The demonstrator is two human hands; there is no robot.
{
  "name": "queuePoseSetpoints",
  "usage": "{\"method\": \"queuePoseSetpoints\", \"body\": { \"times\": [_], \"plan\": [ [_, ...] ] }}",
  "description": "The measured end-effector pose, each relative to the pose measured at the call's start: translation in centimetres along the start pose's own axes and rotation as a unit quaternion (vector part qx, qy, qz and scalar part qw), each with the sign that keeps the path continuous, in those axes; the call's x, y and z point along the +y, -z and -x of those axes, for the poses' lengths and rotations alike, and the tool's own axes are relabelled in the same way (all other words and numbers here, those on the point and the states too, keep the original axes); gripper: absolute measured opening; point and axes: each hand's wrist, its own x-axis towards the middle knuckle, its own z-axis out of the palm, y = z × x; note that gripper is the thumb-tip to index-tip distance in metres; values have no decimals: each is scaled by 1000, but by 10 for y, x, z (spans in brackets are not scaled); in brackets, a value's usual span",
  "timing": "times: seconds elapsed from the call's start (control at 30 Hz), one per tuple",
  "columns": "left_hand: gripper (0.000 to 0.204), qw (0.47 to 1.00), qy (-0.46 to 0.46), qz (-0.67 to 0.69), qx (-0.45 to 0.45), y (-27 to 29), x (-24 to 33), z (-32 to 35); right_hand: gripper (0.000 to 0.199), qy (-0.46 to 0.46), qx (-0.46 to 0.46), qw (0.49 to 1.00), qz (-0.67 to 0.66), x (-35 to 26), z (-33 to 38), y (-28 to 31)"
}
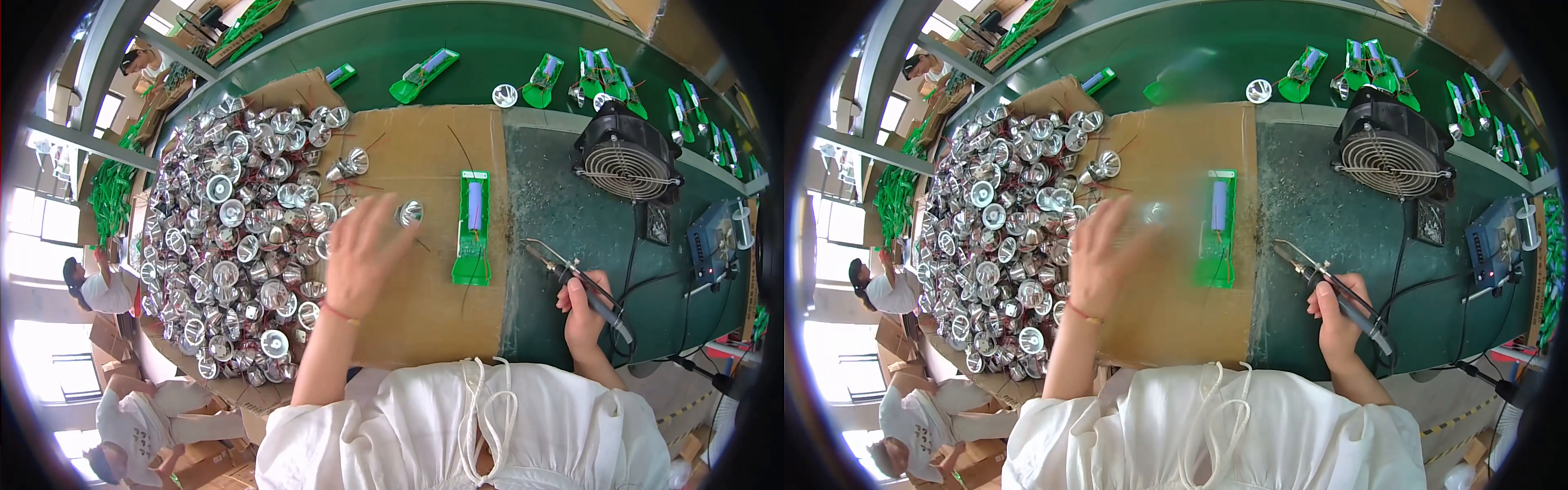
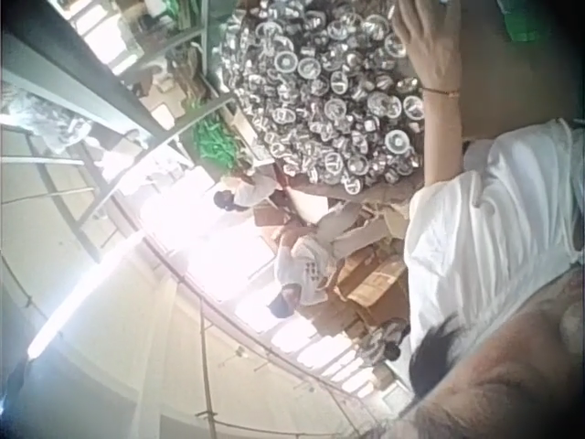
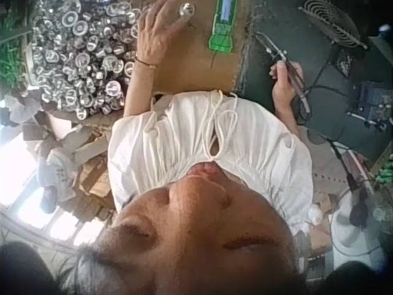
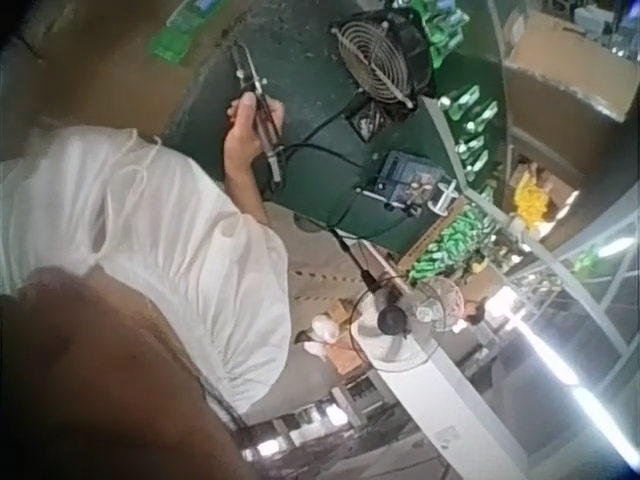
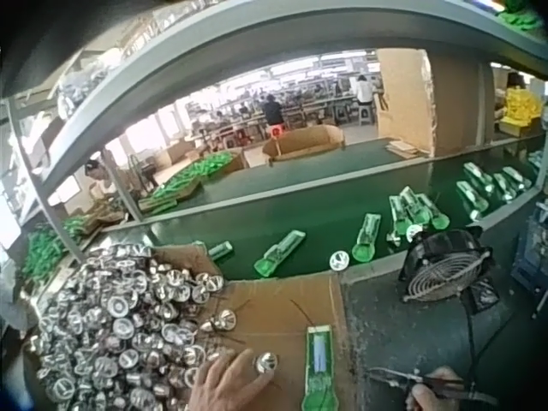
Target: The person solders wires onto circuit boards within plastic housings using a soldering iron and solder wire, assembling components for portable lighting.
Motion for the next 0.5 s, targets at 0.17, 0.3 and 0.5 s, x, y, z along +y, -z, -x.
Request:
{"method": "queuePoseSetpoints", "body": {
  "times": [0.17,0.3,0.5],
  "plan": [
    [5,997,-27,64,-30,-41,6,-12,16,14,-27,999,-9,-8,10,-9],
    [8,971,52,229,50,-33,13,1,16,9,-46,999,-8,-11,17,-11],
    [10,830,329,448,-48,-14,68,3,22,82,-143,986,11,-3,13,-24]
  ]
}}
